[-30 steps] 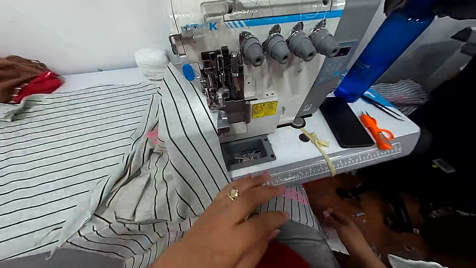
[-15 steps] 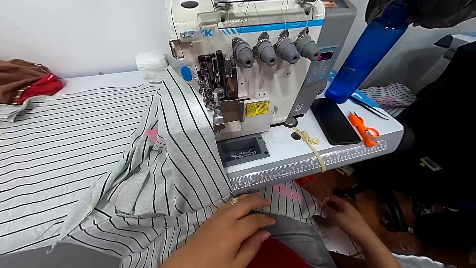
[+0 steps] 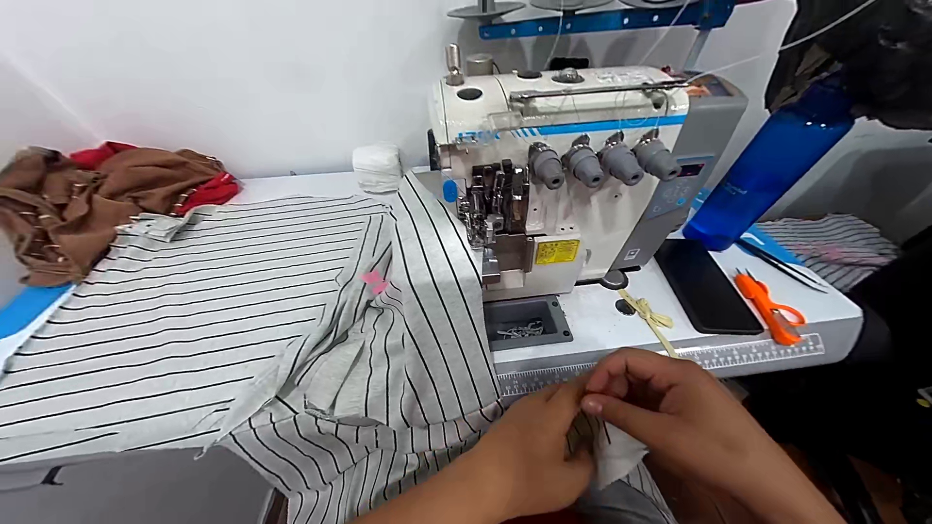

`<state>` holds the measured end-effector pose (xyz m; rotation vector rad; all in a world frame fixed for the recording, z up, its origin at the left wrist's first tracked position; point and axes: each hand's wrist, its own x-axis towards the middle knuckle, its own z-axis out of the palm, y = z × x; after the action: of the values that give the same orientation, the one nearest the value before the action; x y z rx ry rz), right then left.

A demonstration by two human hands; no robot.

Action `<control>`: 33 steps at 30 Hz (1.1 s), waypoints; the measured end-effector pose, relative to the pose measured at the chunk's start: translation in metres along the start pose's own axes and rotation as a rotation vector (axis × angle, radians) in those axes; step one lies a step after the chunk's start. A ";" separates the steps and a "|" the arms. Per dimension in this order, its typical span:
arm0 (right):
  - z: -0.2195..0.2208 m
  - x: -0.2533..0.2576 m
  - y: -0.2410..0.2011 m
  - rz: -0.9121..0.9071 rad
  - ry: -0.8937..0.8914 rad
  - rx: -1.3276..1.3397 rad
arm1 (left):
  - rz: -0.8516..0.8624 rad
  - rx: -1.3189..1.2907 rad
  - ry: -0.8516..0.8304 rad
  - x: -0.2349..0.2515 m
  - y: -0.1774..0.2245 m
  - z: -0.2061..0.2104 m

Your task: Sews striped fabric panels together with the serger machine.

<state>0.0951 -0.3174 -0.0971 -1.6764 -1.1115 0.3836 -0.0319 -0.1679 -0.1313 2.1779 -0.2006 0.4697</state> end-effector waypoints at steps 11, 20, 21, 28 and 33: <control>0.024 0.048 -0.036 -0.222 -0.023 -0.055 | -0.058 -0.180 0.146 -0.005 0.010 -0.032; 0.048 0.009 -0.012 -0.364 0.323 0.010 | -0.219 -0.578 0.282 -0.011 0.018 -0.055; 0.053 0.006 -0.010 -0.351 0.324 -0.028 | -0.197 -0.572 0.279 -0.013 0.019 -0.054; 0.045 0.014 -0.020 -0.277 0.176 0.210 | -0.146 -0.518 0.261 -0.036 0.016 -0.062; 0.057 0.016 -0.032 -0.300 0.084 0.229 | -0.127 -0.506 0.274 -0.045 0.020 -0.068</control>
<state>0.0478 -0.2702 -0.0886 -1.2913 -1.1876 0.2353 -0.0972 -0.1273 -0.0977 1.6033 -0.0240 0.5693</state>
